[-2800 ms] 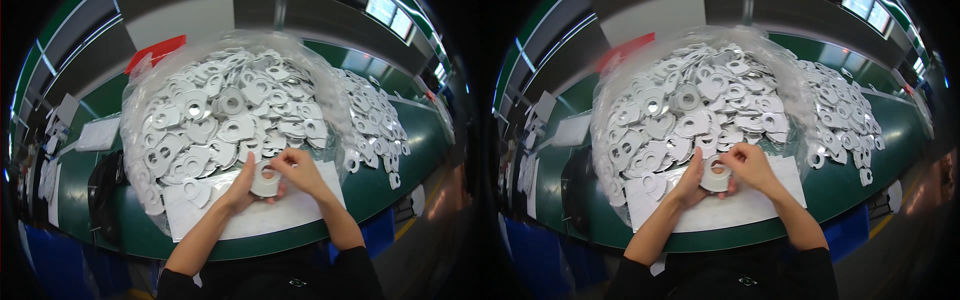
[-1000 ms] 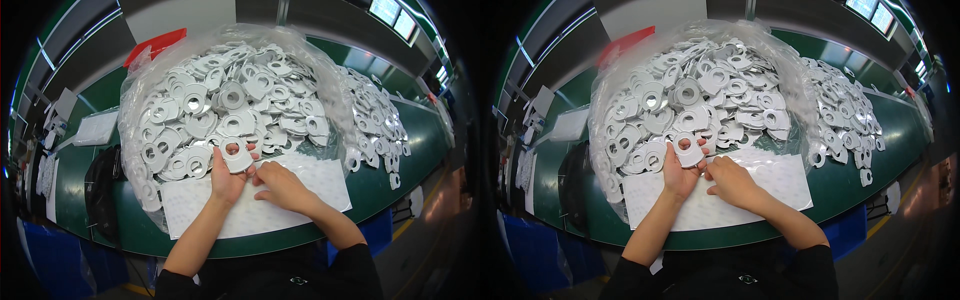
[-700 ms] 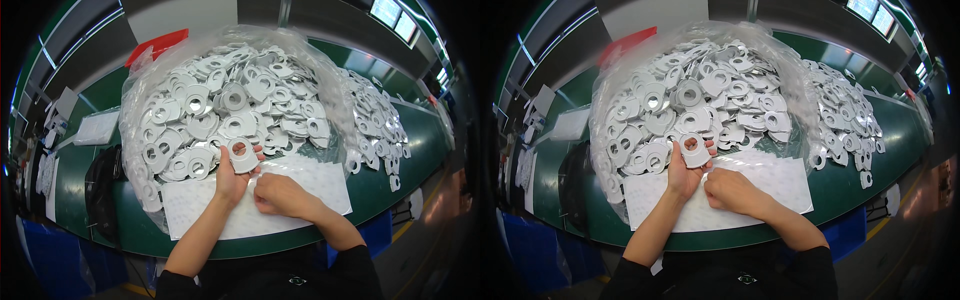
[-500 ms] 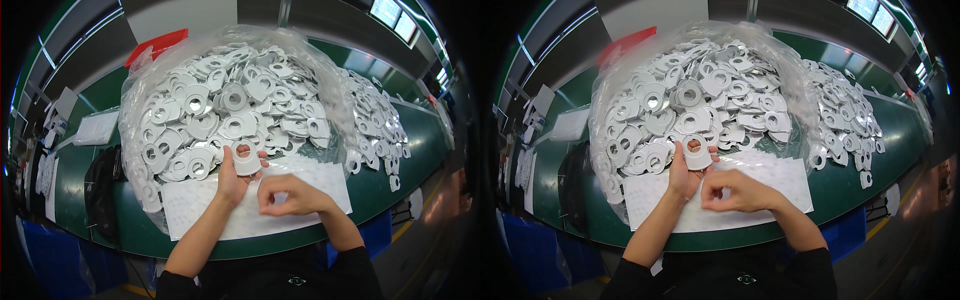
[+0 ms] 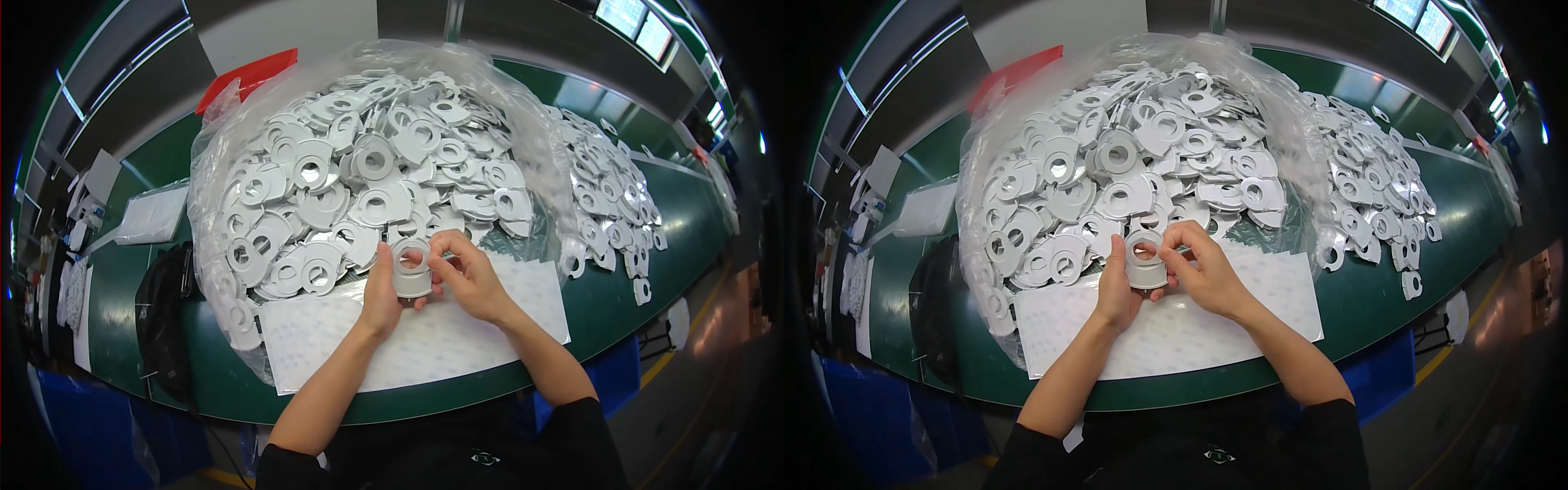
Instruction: Applying small circular stickers onto circular white components at a factory workbench.
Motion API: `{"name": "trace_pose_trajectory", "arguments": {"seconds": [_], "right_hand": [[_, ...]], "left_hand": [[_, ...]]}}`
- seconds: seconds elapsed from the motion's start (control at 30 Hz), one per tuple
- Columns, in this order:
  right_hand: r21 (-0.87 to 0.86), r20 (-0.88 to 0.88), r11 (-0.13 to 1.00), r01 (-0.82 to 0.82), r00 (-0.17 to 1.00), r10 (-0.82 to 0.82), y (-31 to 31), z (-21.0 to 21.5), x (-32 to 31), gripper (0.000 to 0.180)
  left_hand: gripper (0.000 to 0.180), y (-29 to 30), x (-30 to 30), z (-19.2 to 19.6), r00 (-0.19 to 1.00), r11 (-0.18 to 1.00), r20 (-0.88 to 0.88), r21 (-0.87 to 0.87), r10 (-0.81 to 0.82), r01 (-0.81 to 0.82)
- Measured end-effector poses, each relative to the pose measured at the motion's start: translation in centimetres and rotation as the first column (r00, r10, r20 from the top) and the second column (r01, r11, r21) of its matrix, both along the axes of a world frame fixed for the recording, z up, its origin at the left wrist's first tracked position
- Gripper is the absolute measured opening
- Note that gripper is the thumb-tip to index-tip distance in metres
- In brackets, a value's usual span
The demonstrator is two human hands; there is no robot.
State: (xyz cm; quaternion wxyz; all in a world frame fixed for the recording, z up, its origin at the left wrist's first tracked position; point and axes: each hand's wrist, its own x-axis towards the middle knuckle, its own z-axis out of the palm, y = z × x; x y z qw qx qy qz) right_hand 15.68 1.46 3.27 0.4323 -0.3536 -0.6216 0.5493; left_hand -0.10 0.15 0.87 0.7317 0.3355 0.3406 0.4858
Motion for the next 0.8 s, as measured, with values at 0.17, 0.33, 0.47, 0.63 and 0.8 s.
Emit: {"name": "trace_pose_trajectory", "arguments": {"seconds": [0.17,0.33,0.47,0.63,0.8], "right_hand": [[-0.035,-0.003,0.999,-0.004,1.000,0.004,-0.09,-0.02,-0.04,0.011],[-0.031,-0.010,1.000,0.007,1.000,-0.007,-0.08,-0.14,-0.08,0.011],[-0.031,-0.007,0.999,0.007,1.000,-0.008,-0.08,-0.07,-0.06,0.011],[-0.038,-0.004,0.999,0.000,1.000,0.000,-0.02,-0.05,0.06,0.011],[-0.040,-0.011,0.999,0.003,1.000,-0.003,-0.07,-0.10,0.00,0.011]], "left_hand": [[0.062,0.02,-0.09,-0.05,1.000,1.000,-0.005,0.002,-0.002,0.002],[0.061,-0.04,0.04,-0.02,1.000,1.000,-0.010,0.004,0.019,-0.019],[0.061,-0.02,0.09,-0.03,1.000,1.000,-0.008,0.012,0.011,-0.011],[0.069,-0.01,0.28,0.06,0.999,0.999,-0.019,-0.001,0.045,-0.045],[0.069,0.00,0.28,-0.02,0.999,0.999,-0.017,0.001,0.046,-0.046]]}}
